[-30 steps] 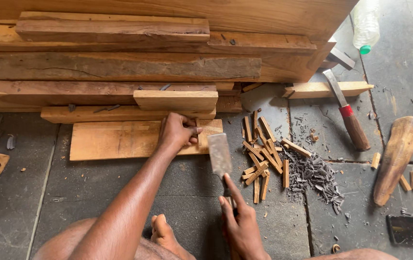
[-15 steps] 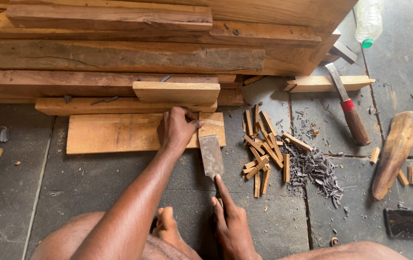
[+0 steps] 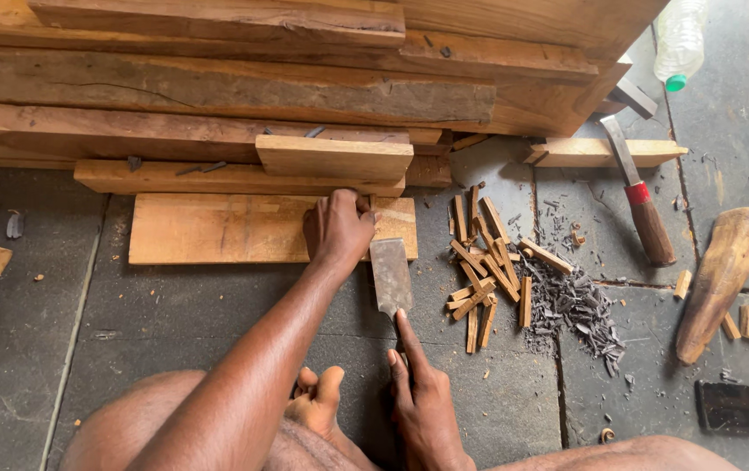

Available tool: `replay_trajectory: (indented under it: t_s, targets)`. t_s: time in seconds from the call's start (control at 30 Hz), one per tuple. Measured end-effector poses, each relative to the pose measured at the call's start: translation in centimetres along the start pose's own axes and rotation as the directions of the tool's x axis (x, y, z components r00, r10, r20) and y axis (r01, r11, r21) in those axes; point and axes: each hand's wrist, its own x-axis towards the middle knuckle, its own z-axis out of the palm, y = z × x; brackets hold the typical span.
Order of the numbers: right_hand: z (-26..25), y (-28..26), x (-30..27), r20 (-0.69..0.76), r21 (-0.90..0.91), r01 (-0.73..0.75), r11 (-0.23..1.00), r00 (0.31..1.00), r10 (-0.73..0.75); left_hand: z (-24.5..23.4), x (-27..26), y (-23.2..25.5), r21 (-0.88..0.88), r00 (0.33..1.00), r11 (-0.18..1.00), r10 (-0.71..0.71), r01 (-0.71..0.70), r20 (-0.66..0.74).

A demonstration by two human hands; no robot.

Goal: The person sits on the floor and uses a wooden mallet to strike a chisel, carving a groove into a small rectangular piece of wood. The person holds the wood steady with their left hand and foot while striking the chisel with the mallet in their right hand. After carving, the person uses the chisel to scrape and smooth the wood surface.

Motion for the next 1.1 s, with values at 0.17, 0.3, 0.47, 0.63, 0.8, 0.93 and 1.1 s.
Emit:
replay_trajectory:
  t_s: [0.17,0.3,0.47,0.63,0.8,0.93,1.1]
  targets:
    - [0.5,0.3,0.2,-0.069,-0.104,0.218,0.970,0.972,-0.226,0.4,0.2,-0.9,-0.020,1.000,0.999,-0.027,0.027,0.013]
    - [0.7,0.0,0.4,-0.069,-0.172,0.124,0.977,0.988,-0.138,0.6,0.6,-2.0,-0.121,0.995,0.993,0.024,-0.012,0.098]
    - [1.1,-0.2,0.3,-0.067,-0.223,0.116,0.968,0.989,-0.134,-3.0,-2.4,-1.0,0.376,0.997,0.924,0.050,-0.065,0.051]
    - [1.5,0.3,0.6,-0.083,-0.216,0.110,0.970,0.988,-0.131,-4.0,-3.4,0.2,0.361,0.997,0.931,-0.066,0.047,0.040]
    - [1.8,0.1,1.5,-0.094,-0.237,0.186,0.954,0.973,-0.213,-3.3,-3.4,0.0,0.296,0.998,0.954,-0.055,0.052,0.002]
    - [1.6,-3.1,5.5,-0.071,-0.205,0.082,0.975,0.993,-0.098,-3.5,-1.6,0.3,0.252,0.994,0.962,-0.106,0.106,-0.014]
    - [1.5,-3.9,5.2,-0.078,-0.173,0.071,0.982,0.993,-0.085,-8.0,-0.5,1.3,0.204,0.924,0.977,-0.130,0.059,0.359]
